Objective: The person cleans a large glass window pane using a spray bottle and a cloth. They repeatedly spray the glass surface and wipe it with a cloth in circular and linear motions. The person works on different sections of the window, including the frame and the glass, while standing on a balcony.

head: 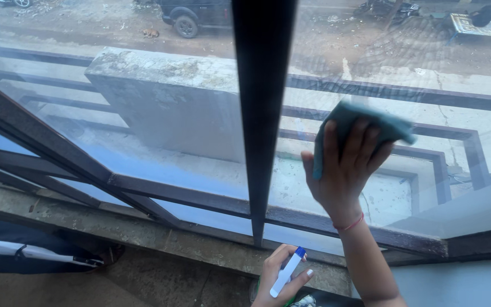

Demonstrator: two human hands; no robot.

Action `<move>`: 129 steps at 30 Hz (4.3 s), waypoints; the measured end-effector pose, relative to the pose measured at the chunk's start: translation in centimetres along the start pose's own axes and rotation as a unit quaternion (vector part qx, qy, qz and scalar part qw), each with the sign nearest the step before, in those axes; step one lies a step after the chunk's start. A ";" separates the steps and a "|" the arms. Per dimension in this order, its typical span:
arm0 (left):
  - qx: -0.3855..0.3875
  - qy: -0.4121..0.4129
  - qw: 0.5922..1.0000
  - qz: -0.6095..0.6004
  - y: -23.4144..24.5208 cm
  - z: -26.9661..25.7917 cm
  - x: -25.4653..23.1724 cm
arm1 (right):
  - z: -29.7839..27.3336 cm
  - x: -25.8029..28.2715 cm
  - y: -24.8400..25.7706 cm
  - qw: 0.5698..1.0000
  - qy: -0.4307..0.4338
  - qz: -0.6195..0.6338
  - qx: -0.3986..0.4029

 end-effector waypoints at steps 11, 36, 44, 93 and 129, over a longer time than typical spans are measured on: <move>0.008 -0.038 0.999 0.024 3.5 -2.0 1.2 | -5.8 1.5 -2.7 0.996 0.016 0.052 0.065; 0.054 -0.056 0.994 0.077 4.8 -2.8 3.0 | -7.6 2.7 -3.5 0.980 -0.085 0.169 0.064; 0.058 -0.051 0.996 0.043 5.6 -3.0 3.7 | -20.7 3.5 -8.8 0.977 -0.023 0.085 0.195; 0.055 -0.019 0.997 0.046 6.2 -3.7 5.3 | -23.7 -3.7 -3.4 0.699 -0.534 0.475 0.020; 0.090 -0.043 0.992 0.072 4.4 -3.3 5.7 | -21.1 -5.3 -5.8 0.532 -0.645 0.525 -0.161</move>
Point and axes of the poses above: each hand's wrist, its own z-axis towards the middle knuckle, its own y-axis out of the back of the hand, x = y × z, the point moved 1 cm from there along z, towards the middle knuckle, and after that the axes turned 5 degrees about -y, right-handed, at the moved point
